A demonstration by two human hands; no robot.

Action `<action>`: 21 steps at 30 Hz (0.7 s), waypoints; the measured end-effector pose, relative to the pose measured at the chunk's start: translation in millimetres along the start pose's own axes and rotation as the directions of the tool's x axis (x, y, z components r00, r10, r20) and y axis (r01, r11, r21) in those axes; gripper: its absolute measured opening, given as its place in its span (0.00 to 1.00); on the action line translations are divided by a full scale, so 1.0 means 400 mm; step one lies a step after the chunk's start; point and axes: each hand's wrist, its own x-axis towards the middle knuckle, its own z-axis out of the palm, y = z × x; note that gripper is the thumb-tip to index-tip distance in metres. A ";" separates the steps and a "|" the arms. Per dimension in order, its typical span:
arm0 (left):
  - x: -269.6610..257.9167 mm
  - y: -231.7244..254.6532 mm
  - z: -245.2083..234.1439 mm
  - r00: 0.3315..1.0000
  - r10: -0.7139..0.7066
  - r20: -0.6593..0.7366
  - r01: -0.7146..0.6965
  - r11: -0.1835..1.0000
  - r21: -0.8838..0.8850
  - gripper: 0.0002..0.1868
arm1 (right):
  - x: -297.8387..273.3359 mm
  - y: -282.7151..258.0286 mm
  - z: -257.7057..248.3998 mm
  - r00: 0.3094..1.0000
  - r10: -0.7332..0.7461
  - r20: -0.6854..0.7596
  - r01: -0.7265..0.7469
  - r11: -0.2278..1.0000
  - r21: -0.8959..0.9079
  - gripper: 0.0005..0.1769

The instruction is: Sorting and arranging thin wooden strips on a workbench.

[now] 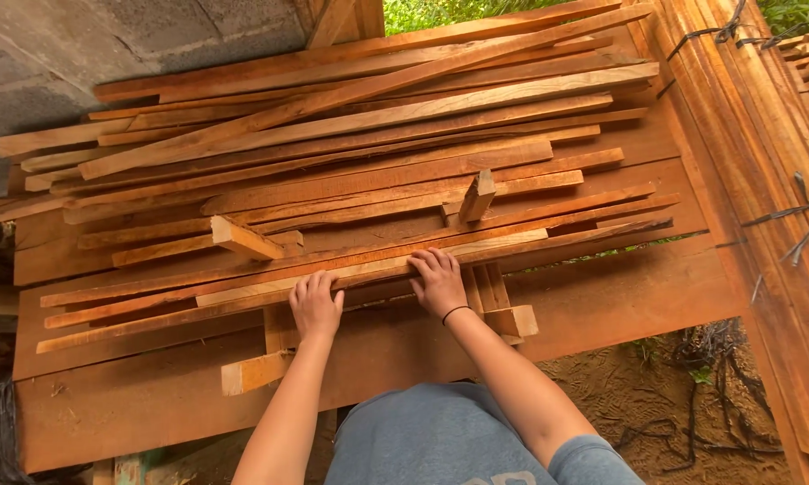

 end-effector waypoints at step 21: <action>-0.011 -0.023 -0.025 0.994 0.092 0.053 -0.092 0.996 -0.010 0.16 | -0.017 -0.033 -0.064 0.994 -0.111 0.019 0.112 0.969 -0.222 0.19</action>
